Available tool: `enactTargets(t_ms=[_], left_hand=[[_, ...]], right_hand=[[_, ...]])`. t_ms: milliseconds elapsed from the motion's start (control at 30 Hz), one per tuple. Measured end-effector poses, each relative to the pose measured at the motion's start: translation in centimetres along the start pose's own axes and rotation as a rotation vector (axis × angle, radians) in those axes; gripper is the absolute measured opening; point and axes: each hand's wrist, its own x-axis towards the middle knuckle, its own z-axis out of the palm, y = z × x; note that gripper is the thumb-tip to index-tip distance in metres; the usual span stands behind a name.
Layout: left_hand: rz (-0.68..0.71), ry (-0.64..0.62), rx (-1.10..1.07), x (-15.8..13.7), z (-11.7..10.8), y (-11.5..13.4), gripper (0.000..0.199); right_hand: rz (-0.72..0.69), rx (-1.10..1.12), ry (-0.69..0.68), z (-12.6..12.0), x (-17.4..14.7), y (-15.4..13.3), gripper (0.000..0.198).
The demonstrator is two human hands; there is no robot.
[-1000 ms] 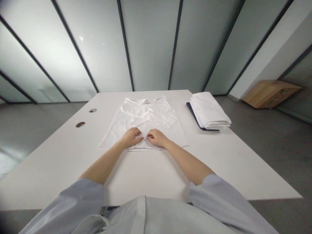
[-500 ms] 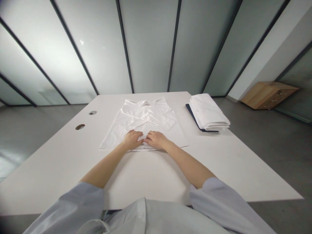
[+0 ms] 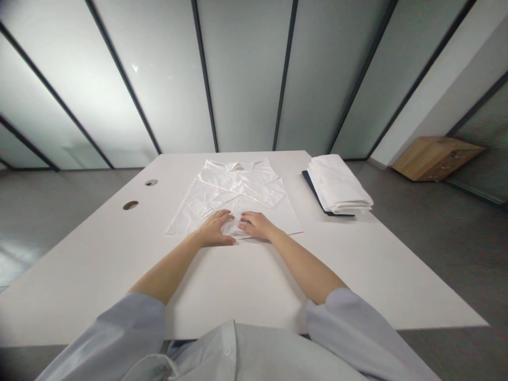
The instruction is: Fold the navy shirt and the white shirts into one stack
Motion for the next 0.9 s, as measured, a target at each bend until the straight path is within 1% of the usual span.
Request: enactTargets(t_ms=[133,267,367,500,633,700,800,833,900], left_hand=[[0.039,0.004,-0.019,0.3,0.3,0.3,0.064],[0.028,0.007,-0.001,0.7,0.2,0.3,0.043],[0.043,0.004,0.014,0.9,0.1,0.3,0.033],[0.064,0.007,0.047,1.0,0.1,0.3,0.024],[0.04,-0.032,0.119,1.2,-0.1,0.5,0.023],[0.025,-0.059,0.135,1.3,-0.2,0.6,0.026],[-0.01,-0.091,0.138,1.3,-0.5,0.7,0.033],[-0.024,-0.101,0.133,1.4,-0.5,0.7,0.035],[-0.05,-0.122,0.121,1.4,-0.6,0.7,0.04]], right_hand=[[0.087,0.195,0.111,0.1,0.3,0.7,0.036],[0.176,0.254,0.146,-0.1,0.3,0.8,0.036],[0.171,0.237,0.147,-0.2,0.4,0.6,0.032],[0.108,0.161,0.102,-0.4,0.6,0.3,0.025],[0.04,0.042,0.045,-0.7,0.4,-0.2,0.027],[0.034,-0.031,0.006,-0.8,0.2,-0.6,0.035],[0.036,-0.132,-0.054,-1.1,0.0,-1.3,0.054],[0.038,-0.159,-0.069,-1.2,-0.1,-1.6,0.056],[0.04,-0.211,-0.09,-1.4,-0.1,-2.1,0.049]])
